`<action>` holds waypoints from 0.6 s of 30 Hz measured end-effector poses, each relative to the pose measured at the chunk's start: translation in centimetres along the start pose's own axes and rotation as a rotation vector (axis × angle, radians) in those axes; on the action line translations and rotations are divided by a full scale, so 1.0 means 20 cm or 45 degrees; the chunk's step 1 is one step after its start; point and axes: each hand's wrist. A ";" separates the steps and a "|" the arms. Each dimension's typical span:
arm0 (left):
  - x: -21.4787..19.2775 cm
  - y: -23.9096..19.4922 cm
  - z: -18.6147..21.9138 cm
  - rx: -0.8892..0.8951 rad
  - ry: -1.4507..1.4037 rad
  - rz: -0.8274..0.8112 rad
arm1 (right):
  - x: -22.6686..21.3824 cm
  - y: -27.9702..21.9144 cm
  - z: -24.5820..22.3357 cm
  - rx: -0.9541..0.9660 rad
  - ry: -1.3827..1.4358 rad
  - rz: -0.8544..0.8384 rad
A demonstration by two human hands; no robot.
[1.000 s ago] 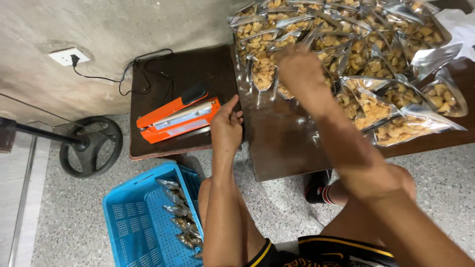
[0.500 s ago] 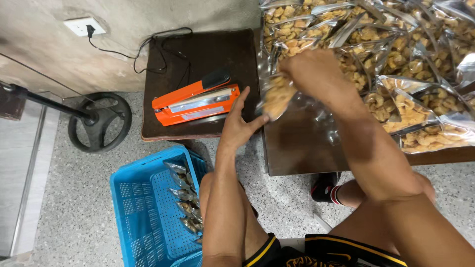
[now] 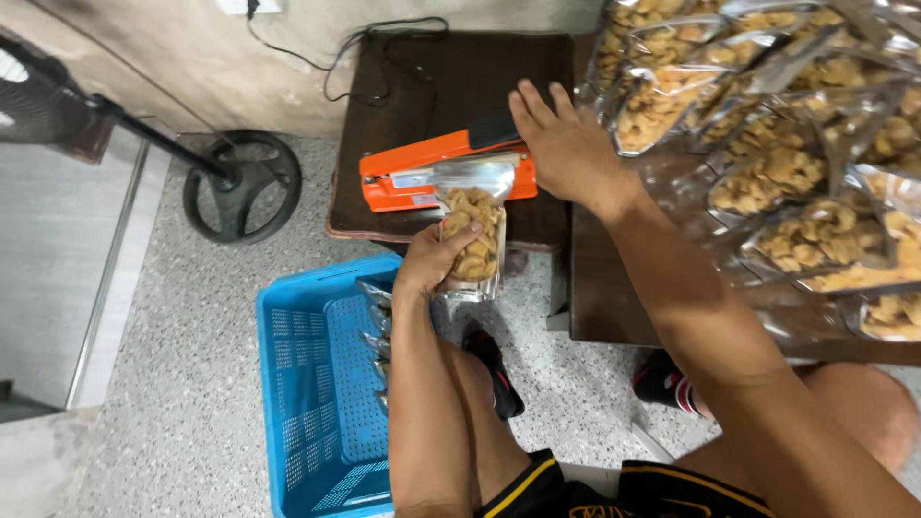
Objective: The person places clear bags containing snacks into an impulse sealer, presses the lever to seal each bag, and then places the sealed bags into a blue plastic basket.
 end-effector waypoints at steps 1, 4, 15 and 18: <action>-0.03 0.02 -0.01 0.028 -0.002 0.020 | 0.02 0.02 -0.01 0.020 0.003 -0.029; -0.07 0.08 -0.05 0.062 -0.005 0.056 | 0.07 0.01 -0.01 0.089 0.011 -0.119; -0.06 0.11 0.05 0.041 0.101 0.114 | 0.08 0.00 0.00 0.189 -0.050 -0.316; -0.06 0.07 0.07 0.011 0.059 0.093 | 0.11 -0.02 0.00 0.202 -0.028 -0.360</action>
Point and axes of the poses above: each hand's wrist, its own y-axis towards the middle knuckle, its own x-axis out of the palm, z = x × y, and after that the axes turned 8 degrees about y, right-handed
